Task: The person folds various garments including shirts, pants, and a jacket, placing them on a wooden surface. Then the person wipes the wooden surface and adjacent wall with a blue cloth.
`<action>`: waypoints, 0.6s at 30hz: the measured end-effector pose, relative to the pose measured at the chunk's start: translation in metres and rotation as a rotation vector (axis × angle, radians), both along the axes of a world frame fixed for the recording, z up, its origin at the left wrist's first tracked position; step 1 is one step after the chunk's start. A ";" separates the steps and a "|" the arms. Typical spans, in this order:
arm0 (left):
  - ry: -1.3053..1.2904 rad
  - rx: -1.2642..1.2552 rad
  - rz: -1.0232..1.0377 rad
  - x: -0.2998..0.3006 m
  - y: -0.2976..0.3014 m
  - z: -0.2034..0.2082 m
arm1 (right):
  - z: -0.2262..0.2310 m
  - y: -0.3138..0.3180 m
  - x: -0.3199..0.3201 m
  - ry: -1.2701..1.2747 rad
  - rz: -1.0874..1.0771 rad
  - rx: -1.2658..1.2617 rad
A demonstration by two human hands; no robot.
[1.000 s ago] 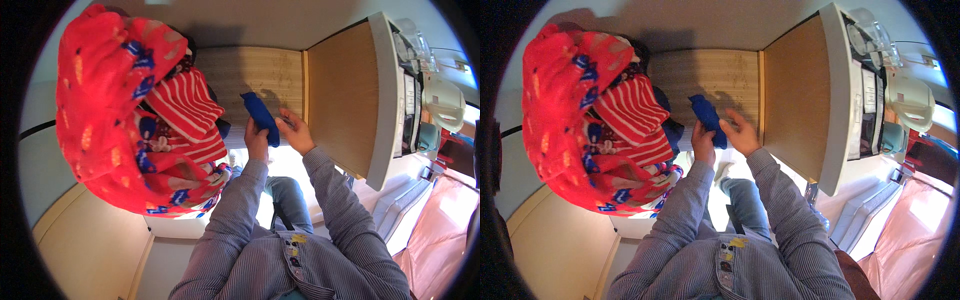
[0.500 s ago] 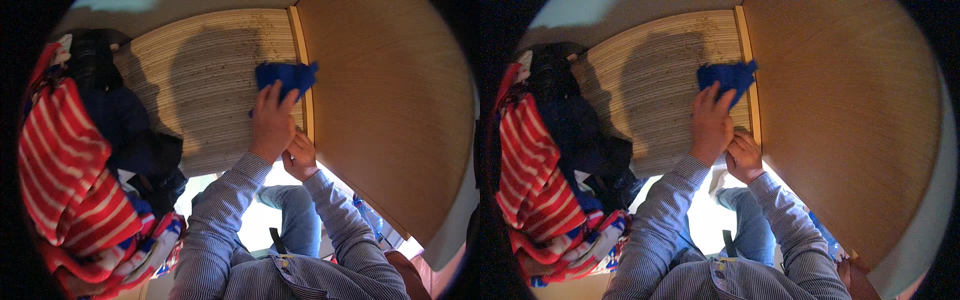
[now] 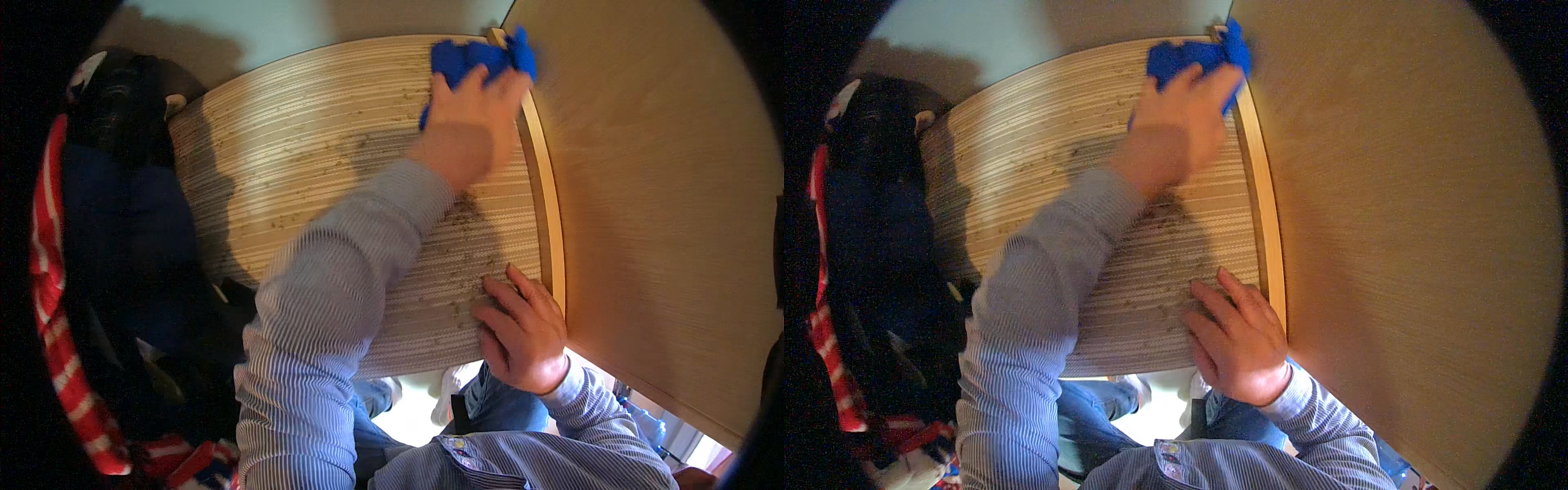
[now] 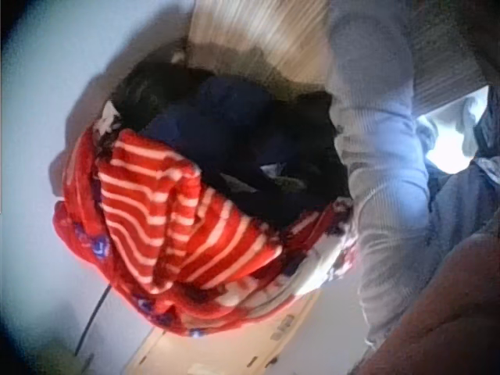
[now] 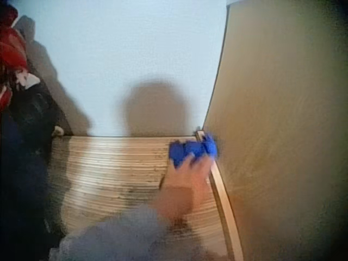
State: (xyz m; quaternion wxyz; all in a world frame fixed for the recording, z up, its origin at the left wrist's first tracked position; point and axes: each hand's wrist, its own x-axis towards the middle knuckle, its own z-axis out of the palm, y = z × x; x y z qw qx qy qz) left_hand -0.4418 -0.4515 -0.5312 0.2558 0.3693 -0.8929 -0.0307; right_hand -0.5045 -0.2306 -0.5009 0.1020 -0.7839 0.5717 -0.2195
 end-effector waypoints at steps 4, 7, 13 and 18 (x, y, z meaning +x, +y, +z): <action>0.080 0.003 0.128 -0.020 -0.053 -0.002 | -0.003 0.005 -0.007 0.026 0.059 -0.002; 0.031 -0.016 0.116 -0.024 -0.043 -0.002 | -0.003 0.006 -0.008 0.000 0.070 -0.018; -0.044 -0.017 -0.257 0.022 0.079 0.006 | 0.002 0.005 -0.007 -0.051 0.068 -0.073; 0.072 0.167 -0.391 0.055 0.128 0.012 | 0.001 0.007 -0.011 -0.023 0.195 0.000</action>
